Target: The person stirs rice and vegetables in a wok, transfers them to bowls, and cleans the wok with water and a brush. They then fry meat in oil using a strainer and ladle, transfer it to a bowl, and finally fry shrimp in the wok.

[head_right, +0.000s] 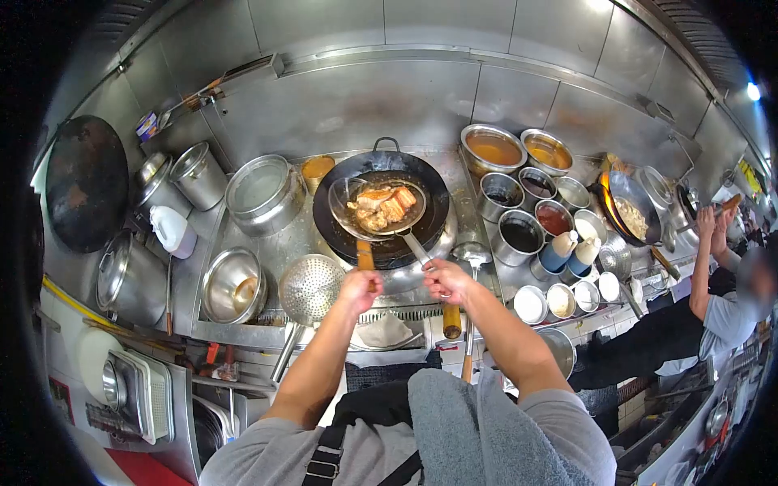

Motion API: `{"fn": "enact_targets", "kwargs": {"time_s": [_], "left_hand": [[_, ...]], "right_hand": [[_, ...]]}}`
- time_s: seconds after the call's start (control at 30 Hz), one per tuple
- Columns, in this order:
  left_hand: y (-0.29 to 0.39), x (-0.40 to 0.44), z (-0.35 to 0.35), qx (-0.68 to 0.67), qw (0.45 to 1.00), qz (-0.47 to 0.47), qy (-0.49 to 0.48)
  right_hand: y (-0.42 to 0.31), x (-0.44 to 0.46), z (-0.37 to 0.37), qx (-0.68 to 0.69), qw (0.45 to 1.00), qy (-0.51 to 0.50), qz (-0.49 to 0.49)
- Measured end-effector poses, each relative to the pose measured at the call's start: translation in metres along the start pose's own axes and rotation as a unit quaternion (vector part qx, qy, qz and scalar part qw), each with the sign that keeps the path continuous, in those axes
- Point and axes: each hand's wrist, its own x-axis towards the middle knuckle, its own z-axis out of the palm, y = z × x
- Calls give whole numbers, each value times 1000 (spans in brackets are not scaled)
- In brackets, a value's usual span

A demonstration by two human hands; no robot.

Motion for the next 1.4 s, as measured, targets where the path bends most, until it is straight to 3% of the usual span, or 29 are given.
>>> {"fn": "enact_targets", "kwargs": {"time_s": [0.1, 0.27, 0.33, 0.4, 0.53, 0.6, 0.63, 0.73, 0.77, 1.0, 1.07, 1.2, 1.3, 1.4], "left_hand": [[23, -26, -11, 87, 992, 64, 64], [23, -11, -54, 202, 978, 42, 35], [29, -19, -51, 334, 931, 94, 108], [42, -31, -42, 358, 922, 99, 104], [53, -25, -54, 417, 889, 131, 135], [56, -4, -74, 541, 780, 246, 196], [78, -39, -49, 554, 779, 215, 200], [98, -37, -51, 580, 757, 210, 213], [100, -40, -50, 591, 743, 218, 225], [105, -43, -64, 529, 779, 263, 209], [89, -20, -82, 530, 758, 317, 213], [73, -16, -73, 456, 818, 329, 125], [66, -34, -34, 368, 891, 257, 62], [55, -17, -15, 484, 844, 218, 73]], "right_hand": [[-5, -20, 14, -66, 998, 12, 4], [-20, -28, 14, -189, 979, 82, -13], [-23, -40, 28, -268, 950, 156, -46], [-22, -35, 25, -314, 934, 161, -59], [-32, -34, 19, -436, 871, 213, -79], [-31, -36, 20, -545, 785, 265, -126], [-30, -37, 18, -543, 787, 267, -125], [-28, -42, 8, -629, 700, 304, -150], [-27, -44, 4, -628, 700, 304, -149], [-35, -79, 11, -628, 684, 345, -136], [-36, -82, 7, -626, 683, 354, -129], [-32, -88, 4, -594, 707, 337, -184], [-25, -85, -1, -571, 726, 317, -213], [-9, -59, -22, -564, 723, 312, -248]]}}
